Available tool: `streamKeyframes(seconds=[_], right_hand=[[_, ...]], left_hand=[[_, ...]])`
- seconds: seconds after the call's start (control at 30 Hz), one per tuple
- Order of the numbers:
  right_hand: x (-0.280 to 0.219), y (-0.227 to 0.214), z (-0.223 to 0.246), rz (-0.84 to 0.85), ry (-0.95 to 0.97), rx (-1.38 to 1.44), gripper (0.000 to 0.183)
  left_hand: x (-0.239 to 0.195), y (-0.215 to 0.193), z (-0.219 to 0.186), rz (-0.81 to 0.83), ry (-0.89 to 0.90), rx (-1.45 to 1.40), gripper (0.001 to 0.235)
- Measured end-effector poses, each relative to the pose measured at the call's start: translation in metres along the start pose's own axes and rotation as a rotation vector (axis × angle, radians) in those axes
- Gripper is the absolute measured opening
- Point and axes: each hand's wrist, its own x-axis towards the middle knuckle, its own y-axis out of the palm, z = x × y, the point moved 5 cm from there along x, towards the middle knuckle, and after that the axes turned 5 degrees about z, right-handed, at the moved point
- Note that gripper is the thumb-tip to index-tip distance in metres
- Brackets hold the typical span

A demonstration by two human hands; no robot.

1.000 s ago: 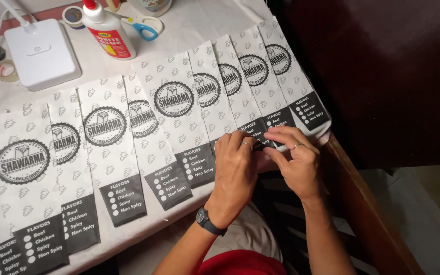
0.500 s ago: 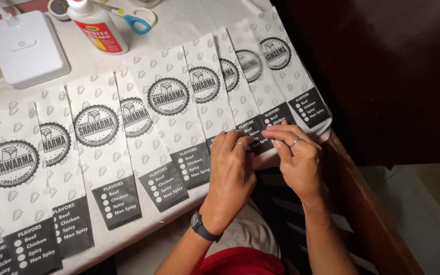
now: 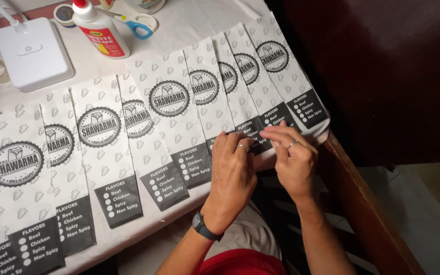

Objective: Folding printed paper sheets and applying white glue to assemble shawarma food packaging bags.

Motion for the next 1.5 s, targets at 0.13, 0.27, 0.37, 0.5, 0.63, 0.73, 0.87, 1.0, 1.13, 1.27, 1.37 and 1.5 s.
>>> streamKeyframes(seconds=[0.13, 0.27, 0.37, 0.5, 0.63, 0.73, 0.87, 1.0, 1.13, 1.27, 1.37, 1.5], right_hand=[[0.000, -0.022, -0.012, -0.073, 0.017, 0.072, 0.023], [-0.008, -0.043, -0.039, -0.116, 0.011, -0.023, 0.027], [-0.005, -0.041, -0.038, -0.083, 0.004, -0.074, 0.026], [-0.008, -0.044, -0.034, -0.077, 0.027, -0.107, 0.017], [-0.009, -0.041, -0.046, -0.090, 0.036, -0.063, 0.018], [-0.009, -0.039, -0.054, -0.096, 0.075, -0.034, 0.019], [-0.009, -0.038, -0.061, -0.127, 0.094, 0.017, 0.012], [-0.005, -0.046, -0.057, -0.163, 0.068, 0.019, 0.016], [-0.008, -0.065, -0.081, -0.275, 0.073, 0.063, 0.019], [0.004, -0.065, -0.087, -0.199, 0.024, -0.113, 0.025], [0.006, -0.055, -0.092, -0.132, 0.043, -0.230, 0.031], [0.001, -0.049, -0.091, -0.077, -0.019, -0.283, 0.031]], left_hand=[[-0.001, -0.004, -0.005, -0.048, 0.062, 0.008, 0.026], [0.002, -0.001, -0.020, -0.096, 0.109, 0.006, 0.023], [0.016, 0.014, -0.031, -0.105, 0.165, -0.028, 0.021], [0.029, 0.043, -0.028, -0.063, 0.167, 0.022, 0.015], [0.031, 0.053, -0.019, -0.039, 0.173, 0.078, 0.029], [0.032, 0.052, -0.022, -0.032, 0.186, 0.140, 0.025], [0.031, 0.056, -0.018, 0.012, 0.171, 0.157, 0.042], [0.029, 0.054, -0.020, 0.057, 0.148, 0.133, 0.041], [0.024, 0.059, -0.020, 0.049, 0.152, 0.147, 0.038], [0.026, 0.035, -0.043, -0.017, 0.221, 0.136, 0.024], [0.020, 0.014, -0.052, -0.077, 0.264, 0.104, 0.018], [0.003, -0.047, -0.030, -0.164, 0.184, 0.081, 0.025]])
